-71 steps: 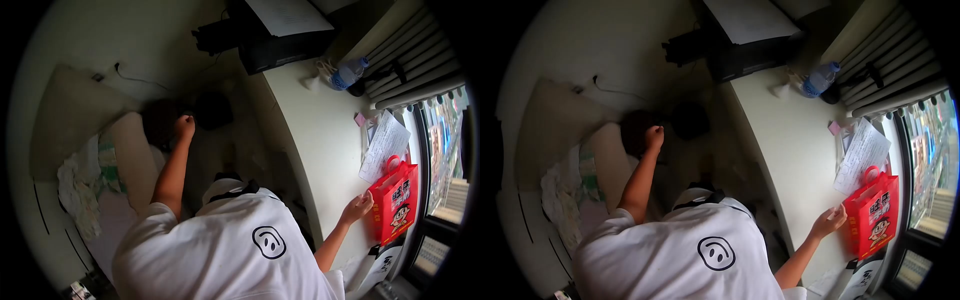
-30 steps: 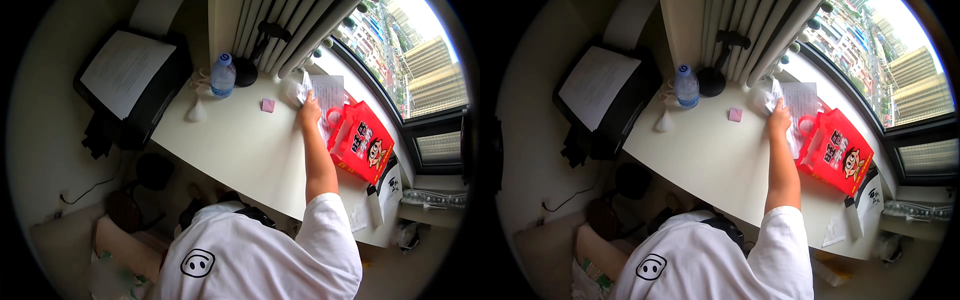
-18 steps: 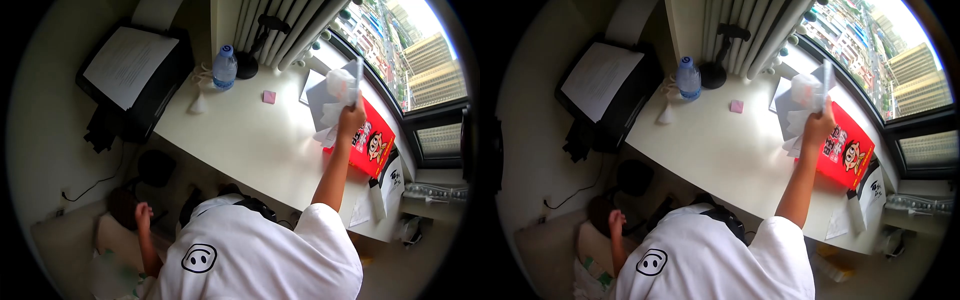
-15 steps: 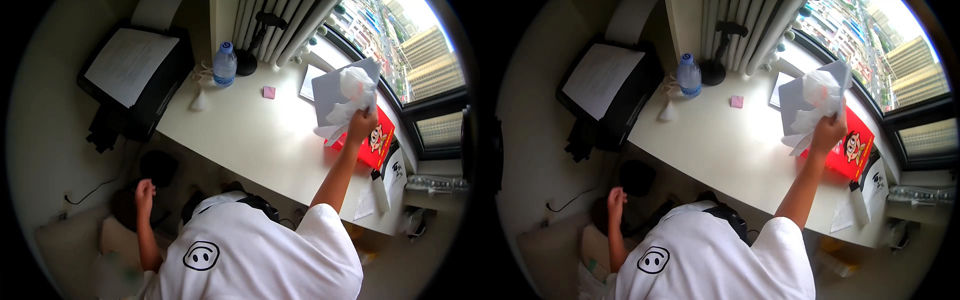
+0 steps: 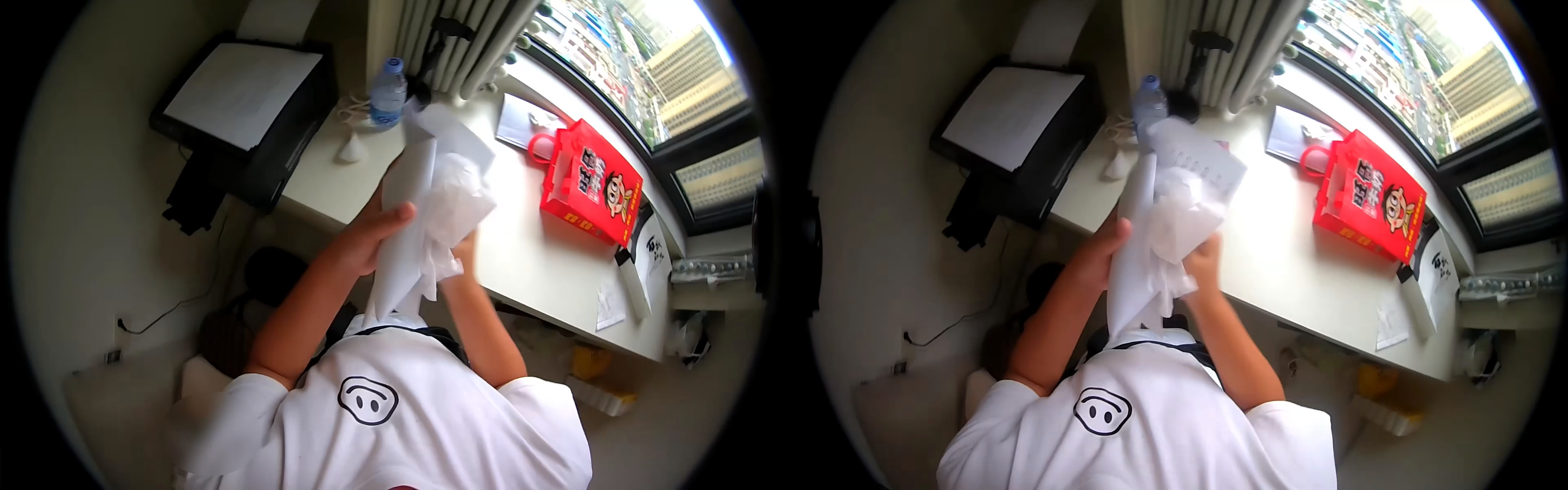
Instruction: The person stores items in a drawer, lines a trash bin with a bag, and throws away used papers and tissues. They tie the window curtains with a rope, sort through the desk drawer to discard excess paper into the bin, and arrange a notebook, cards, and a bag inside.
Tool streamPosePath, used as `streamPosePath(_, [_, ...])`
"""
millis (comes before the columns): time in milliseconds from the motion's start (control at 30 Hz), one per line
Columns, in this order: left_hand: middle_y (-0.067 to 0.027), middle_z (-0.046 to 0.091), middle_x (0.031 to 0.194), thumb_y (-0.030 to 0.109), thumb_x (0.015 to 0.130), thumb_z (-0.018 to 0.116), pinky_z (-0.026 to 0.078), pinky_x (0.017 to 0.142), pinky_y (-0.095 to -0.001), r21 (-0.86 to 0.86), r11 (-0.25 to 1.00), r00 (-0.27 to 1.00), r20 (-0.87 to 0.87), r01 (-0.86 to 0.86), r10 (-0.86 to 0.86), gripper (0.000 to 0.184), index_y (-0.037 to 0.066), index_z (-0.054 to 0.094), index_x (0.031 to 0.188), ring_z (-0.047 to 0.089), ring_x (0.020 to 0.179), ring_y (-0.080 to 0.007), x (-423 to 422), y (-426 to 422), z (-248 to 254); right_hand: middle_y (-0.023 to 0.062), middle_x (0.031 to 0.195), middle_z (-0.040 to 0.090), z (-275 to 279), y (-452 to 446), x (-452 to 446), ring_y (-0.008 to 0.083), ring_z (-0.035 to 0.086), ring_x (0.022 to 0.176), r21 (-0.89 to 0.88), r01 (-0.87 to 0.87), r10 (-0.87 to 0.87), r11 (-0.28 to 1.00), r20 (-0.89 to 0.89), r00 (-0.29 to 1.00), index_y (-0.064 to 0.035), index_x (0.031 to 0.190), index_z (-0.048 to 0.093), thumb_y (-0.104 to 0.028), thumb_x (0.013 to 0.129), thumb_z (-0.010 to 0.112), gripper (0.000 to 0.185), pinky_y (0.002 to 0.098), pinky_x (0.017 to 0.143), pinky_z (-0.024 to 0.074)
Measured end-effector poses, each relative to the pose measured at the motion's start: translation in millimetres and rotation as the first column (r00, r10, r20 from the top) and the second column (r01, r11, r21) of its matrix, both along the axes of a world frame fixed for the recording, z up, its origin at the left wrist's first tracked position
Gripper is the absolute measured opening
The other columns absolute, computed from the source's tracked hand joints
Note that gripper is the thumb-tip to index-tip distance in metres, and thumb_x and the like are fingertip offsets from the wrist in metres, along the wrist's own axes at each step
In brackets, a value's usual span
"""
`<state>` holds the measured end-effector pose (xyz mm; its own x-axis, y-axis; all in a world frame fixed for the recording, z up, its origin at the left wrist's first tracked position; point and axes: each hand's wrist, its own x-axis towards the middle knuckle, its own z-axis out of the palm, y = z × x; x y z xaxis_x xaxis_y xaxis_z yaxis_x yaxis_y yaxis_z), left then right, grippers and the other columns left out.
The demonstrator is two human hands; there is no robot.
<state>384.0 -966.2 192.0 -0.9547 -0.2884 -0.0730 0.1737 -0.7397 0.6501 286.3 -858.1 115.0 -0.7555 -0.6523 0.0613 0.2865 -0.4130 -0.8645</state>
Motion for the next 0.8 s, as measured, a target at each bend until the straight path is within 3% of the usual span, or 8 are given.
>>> streamPosePath(133, [-0.0081,0.049,0.105,0.02,0.071,0.069,0.046,0.079,-0.0308,-0.282,0.942,0.935,0.247,-0.18,0.253,0.07,0.006,0.031,0.128,0.052,0.095,-0.0166,32.9,-12.7,-37.1,0.0075,0.099,0.056,-17.0,-24.6,57.2,0.0173,0.055,0.091,0.187,-0.197,0.197,0.962,0.019,0.98,-0.0022,0.114,0.048,-0.004,0.07,0.062,0.046,0.0298,0.078,0.0448])
streamPosePath(233, [-0.0097,0.052,0.103,0.019,0.072,0.067,0.048,0.074,-0.0298,-0.158,0.898,0.86,0.262,-0.41,0.439,0.063,0.003,0.034,0.124,0.055,0.087,-0.0176,72.7,-19.6,-64.1,0.0077,0.094,0.057,-13.0,-48.5,59.0,0.0196,0.056,0.087,0.581,-0.548,0.695,0.602,-0.044,0.717,-0.0026,0.102,0.053,0.004,0.07,0.057,0.033,0.0331,0.073,0.0452])
streamPosePath(300, [-0.0106,0.054,0.102,0.02,0.072,0.066,0.048,0.074,-0.0312,-0.048,0.84,0.802,0.275,-0.54,0.531,0.059,0.001,0.038,0.12,0.056,0.088,-0.0198,103.6,-22.1,-88.5,0.01,0.091,0.056,24.5,-61.0,69.6,0.0238,0.056,0.084,0.595,-0.532,0.776,0.602,-0.277,0.567,-0.0017,0.097,0.054,0.006,0.068,0.058,0.03,0.0341,0.072,0.0452])
streamPosePath(533, [-0.0103,0.054,0.103,0.011,0.073,0.065,0.05,0.072,-0.0343,-0.302,0.498,0.456,0.2,-0.813,0.867,0.055,0.002,0.038,0.121,0.056,0.09,-0.021,191.6,-14.2,-91.1,0.016,0.102,0.055,-0.3,-96.4,128.0,0.0341,0.055,0.092,0.488,-0.641,0.764,0.592,-0.593,0.254,-0.0024,0.092,0.063,0.002,0.065,0.063,0.027,0.0371,0.077,0.0452])
streamPosePath(600, [-0.0102,0.057,0.097,0.014,0.079,0.059,0.051,0.069,-0.033,-0.066,0.344,0.305,0.334,-0.937,0.892,0.041,0.002,0.045,0.116,0.059,0.083,-0.0203,235.5,-16.9,-92.9,0.0176,0.11,0.051,-1.4,-105.5,144.2,0.0344,0.05,0.102,0.358,-0.501,0.543,0.788,-0.787,0.291,-0.0033,0.092,0.064,0.001,0.066,0.062,0.027,0.0398,0.082,0.0421])
streamPosePath(667, [-0.0093,0.058,0.093,0.02,0.086,0.051,0.051,0.069,-0.032,0.12,0.222,0.249,0.293,-0.968,0.923,0.031,0.002,0.05,0.111,0.06,0.077,-0.0201,284.8,-26.6,-98.7,0.0197,0.123,0.042,-44.6,-114.0,161.4,0.0362,0.042,0.113,0.43,-0.615,0.705,0.66,-0.637,0.311,-0.0065,0.112,0.056,-0.001,0.069,0.063,0.045,0.0408,0.09,0.0384])
streamPosePath(733, [-0.009,0.059,0.091,0.029,0.088,0.047,0.051,0.07,-0.034,-0.434,0.15,0.099,0.138,-0.888,0.986,0.034,0.002,0.053,0.108,0.06,0.079,-0.02,298.2,-30.8,-98.8,0.0199,0.134,0.032,-74.1,-120.1,190.1,0.0365,0.035,0.12,0.473,-0.713,0.812,0.517,-0.535,0.234,-0.0081,0.133,0.034,-0.005,0.071,0.065,0.069,0.039,0.097,0.0339])
streamPosePath(800, [-0.0094,0.059,0.093,0.024,0.089,0.047,0.049,0.074,-0.0342,0.149,0.169,0.203,0.253,-0.974,0.946,0.03,0.001,0.054,0.107,0.059,0.083,-0.0193,308.3,-47.2,-101.1,0.0125,0.145,0.01,-95.5,-129.0,222.3,0.0285,0.019,0.132,0.224,-0.963,0.96,0.148,-0.267,0.085,-0.0098,0.141,-0.001,-0.023,0.071,0.07,0.1,0.0396,0.103,0.0245])
